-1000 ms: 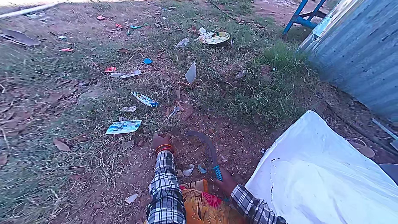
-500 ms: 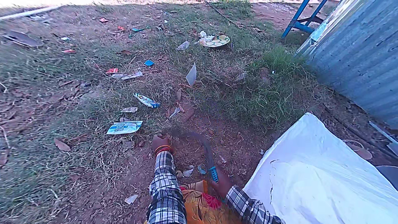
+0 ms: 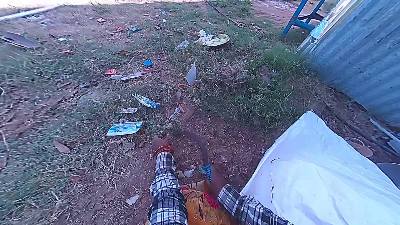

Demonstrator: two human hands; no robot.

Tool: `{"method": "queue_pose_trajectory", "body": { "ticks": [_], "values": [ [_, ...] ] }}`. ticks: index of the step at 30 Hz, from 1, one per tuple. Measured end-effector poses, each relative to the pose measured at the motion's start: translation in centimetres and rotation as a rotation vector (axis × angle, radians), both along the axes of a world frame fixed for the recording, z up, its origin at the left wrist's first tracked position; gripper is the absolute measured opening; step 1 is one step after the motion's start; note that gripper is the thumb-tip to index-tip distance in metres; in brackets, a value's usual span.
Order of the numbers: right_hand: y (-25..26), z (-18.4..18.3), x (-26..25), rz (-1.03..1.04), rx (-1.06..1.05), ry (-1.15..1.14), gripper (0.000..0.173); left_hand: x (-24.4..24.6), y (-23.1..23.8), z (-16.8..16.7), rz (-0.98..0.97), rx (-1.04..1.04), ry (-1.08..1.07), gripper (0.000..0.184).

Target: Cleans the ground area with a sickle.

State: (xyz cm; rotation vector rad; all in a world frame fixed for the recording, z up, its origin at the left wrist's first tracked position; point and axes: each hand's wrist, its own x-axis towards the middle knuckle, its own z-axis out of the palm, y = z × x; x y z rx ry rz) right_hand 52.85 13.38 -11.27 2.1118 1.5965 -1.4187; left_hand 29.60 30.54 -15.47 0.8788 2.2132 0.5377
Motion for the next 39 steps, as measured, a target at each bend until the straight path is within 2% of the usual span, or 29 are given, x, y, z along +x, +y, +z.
{"method": "queue_pose_trajectory", "body": {
  "ticks": [4,7,11,19,27,29,32,35,37,39],
  "values": [
    [0.8,1.8,0.3,0.011,0.006,0.052,0.061,-0.2,-0.1,0.1,0.016,0.005,-0.001,0.045],
    [2.0,3.0,0.4,0.069,0.004,-0.03,0.059,0.1,0.1,0.2,0.022,0.002,0.001,0.045],
    [2.8,2.7,0.2,0.097,-0.021,-0.077,0.059,0.0,0.2,-0.1,0.035,0.023,-0.01,0.044],
    [-0.3,2.6,-1.1,-0.025,-0.02,0.019,0.058,-0.4,0.0,-0.2,-0.002,-0.013,-0.008,0.044],
    [3.1,2.8,-0.1,0.029,-0.077,0.006,0.057,0.2,0.8,0.5,0.004,0.001,-0.014,0.043],
    [2.1,2.9,0.0,-0.017,-0.067,0.034,0.059,0.2,0.4,0.4,-0.004,0.004,-0.015,0.043],
    [-3.3,3.5,0.4,-0.121,-0.054,0.071,0.058,-0.4,0.2,0.9,-0.026,0.014,0.019,0.039],
    [-8.2,3.6,4.3,-0.172,-0.074,0.072,0.055,0.0,0.0,1.1,-0.01,-0.002,0.007,0.039],
    [-7.9,3.9,6.0,-0.235,-0.034,0.097,0.055,1.1,-0.3,1.2,-0.018,0.017,-0.012,0.039],
    [-5.4,4.8,6.6,-0.272,0.049,0.158,0.055,1.1,-0.4,1.3,-0.013,0.061,-0.002,0.041]
  ]
}}
